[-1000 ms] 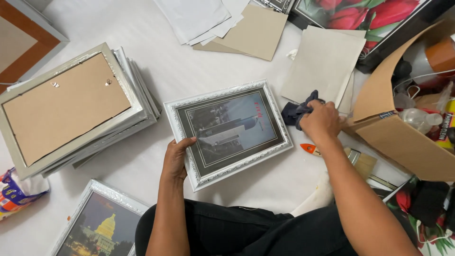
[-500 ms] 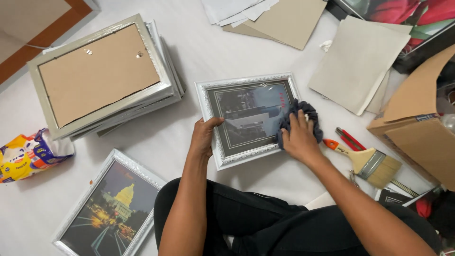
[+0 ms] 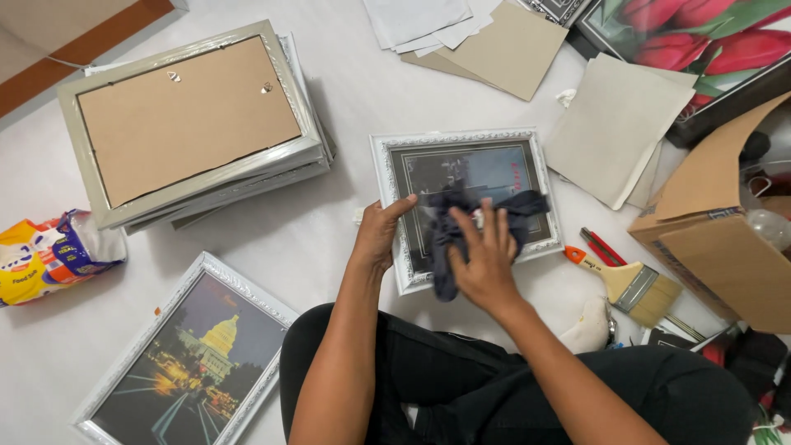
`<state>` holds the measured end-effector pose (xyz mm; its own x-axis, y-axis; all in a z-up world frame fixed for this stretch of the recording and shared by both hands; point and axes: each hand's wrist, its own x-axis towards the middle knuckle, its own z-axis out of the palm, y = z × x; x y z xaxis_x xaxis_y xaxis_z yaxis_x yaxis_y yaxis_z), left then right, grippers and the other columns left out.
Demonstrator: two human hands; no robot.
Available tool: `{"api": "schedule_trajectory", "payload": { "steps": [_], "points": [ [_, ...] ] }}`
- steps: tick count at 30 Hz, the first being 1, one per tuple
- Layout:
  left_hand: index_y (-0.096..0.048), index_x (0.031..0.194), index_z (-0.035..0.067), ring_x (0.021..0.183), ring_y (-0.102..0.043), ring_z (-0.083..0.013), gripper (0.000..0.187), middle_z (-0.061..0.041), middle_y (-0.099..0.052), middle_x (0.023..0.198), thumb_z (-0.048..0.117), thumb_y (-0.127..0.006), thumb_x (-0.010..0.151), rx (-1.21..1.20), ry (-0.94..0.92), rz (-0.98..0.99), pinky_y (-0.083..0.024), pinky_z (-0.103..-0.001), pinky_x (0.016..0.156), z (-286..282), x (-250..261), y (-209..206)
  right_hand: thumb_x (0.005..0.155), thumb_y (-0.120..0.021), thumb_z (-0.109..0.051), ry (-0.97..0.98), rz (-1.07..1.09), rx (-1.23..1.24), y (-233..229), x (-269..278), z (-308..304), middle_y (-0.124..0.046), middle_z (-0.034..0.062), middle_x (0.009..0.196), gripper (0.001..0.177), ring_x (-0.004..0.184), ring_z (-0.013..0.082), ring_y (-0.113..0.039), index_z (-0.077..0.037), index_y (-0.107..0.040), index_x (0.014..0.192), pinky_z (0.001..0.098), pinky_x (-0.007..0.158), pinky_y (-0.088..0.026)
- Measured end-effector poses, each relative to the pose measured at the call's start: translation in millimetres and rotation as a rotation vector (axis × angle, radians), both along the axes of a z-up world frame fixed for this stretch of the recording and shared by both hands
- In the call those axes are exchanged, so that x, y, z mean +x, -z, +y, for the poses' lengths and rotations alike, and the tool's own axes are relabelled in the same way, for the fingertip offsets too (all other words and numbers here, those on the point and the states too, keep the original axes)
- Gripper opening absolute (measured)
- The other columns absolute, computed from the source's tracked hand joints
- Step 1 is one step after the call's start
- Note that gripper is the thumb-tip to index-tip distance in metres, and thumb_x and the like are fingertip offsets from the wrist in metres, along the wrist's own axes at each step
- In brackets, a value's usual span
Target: Assembling a picture frame by inserting a photo, securing the backing, and cleaning the glass.
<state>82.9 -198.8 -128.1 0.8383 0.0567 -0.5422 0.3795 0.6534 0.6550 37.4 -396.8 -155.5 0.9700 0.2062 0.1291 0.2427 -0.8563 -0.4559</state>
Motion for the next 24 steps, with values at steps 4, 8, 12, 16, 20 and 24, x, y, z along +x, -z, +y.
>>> {"api": "schedule_trajectory", "payload": {
  "steps": [4,8,12,16,20,24],
  "points": [
    [-0.065,0.084,0.002,0.058,-0.071,-0.0241,0.027,-0.011,-0.065,0.063,0.012,-0.087,0.073,-0.029,0.048,-0.006,-0.06,-0.038,0.058,-0.9,-5.8,-19.2,0.097,-0.062,-0.023,0.361,-0.005,-0.017,38.8,30.1,-78.9,-0.04,0.0376,0.151,0.055,0.142,0.0579,-0.035,-0.02,-0.05,0.151,0.0661,0.116,-0.023],
    [-0.065,0.083,0.002,0.057,-0.071,-0.0238,0.027,-0.012,-0.065,0.063,0.013,-0.087,0.073,-0.039,0.047,-0.027,-0.06,-0.037,0.057,-2.7,-6.1,-20.9,0.098,-0.063,-0.02,0.397,-0.124,-0.007,29.2,17.7,-47.7,-0.042,0.0435,0.143,0.054,0.141,0.0566,-0.039,-0.01,-0.051,0.149,0.0613,0.119,-0.022],
    [-0.065,0.083,0.001,0.061,-0.069,-0.0207,0.028,-0.013,-0.065,0.065,0.017,-0.087,0.077,-0.018,0.043,-0.07,-0.06,-0.039,0.06,-4.9,-4.9,-4.6,0.09,-0.062,-0.006,0.008,-0.205,0.142,-15.9,-19.5,39.1,-0.032,0.0375,0.154,0.061,0.144,0.0555,-0.029,-0.008,-0.05,0.15,0.0593,0.12,-0.021],
    [-0.069,0.08,0.002,0.07,-0.062,-0.0148,0.035,-0.011,-0.067,0.069,0.032,-0.087,0.082,0.137,0.139,-0.151,-0.059,-0.039,0.068,6.8,-11.1,-21.4,0.095,-0.06,-0.012,-0.154,-0.122,0.206,-22.7,-11.1,58.1,-0.024,0.0277,0.166,0.055,0.152,0.0499,-0.019,-0.007,-0.049,0.149,0.0566,0.122,-0.017],
    [-0.066,0.079,0.002,0.055,-0.067,-0.0189,0.034,-0.01,-0.062,0.06,0.03,-0.086,0.081,0.032,0.086,-0.146,-0.059,-0.035,0.057,3.8,-16.2,-29.0,0.087,-0.06,-0.003,-0.144,-0.206,0.127,-17.0,20.7,7.0,-0.028,0.0231,0.165,0.068,0.151,0.0461,-0.025,-0.017,-0.049,0.152,0.0523,0.124,-0.019],
    [-0.067,0.079,0.002,0.06,-0.061,-0.0165,0.033,-0.008,-0.06,0.063,0.028,-0.089,0.077,0.075,0.156,-0.188,-0.058,-0.037,0.06,5.9,-20.7,-48.6,0.091,-0.055,-0.003,0.167,-0.22,0.206,21.2,54.2,-57.5,-0.041,0.0321,0.148,0.058,0.14,0.0503,-0.038,-0.008,-0.05,0.149,0.0546,0.12,-0.026]
  ]
}}
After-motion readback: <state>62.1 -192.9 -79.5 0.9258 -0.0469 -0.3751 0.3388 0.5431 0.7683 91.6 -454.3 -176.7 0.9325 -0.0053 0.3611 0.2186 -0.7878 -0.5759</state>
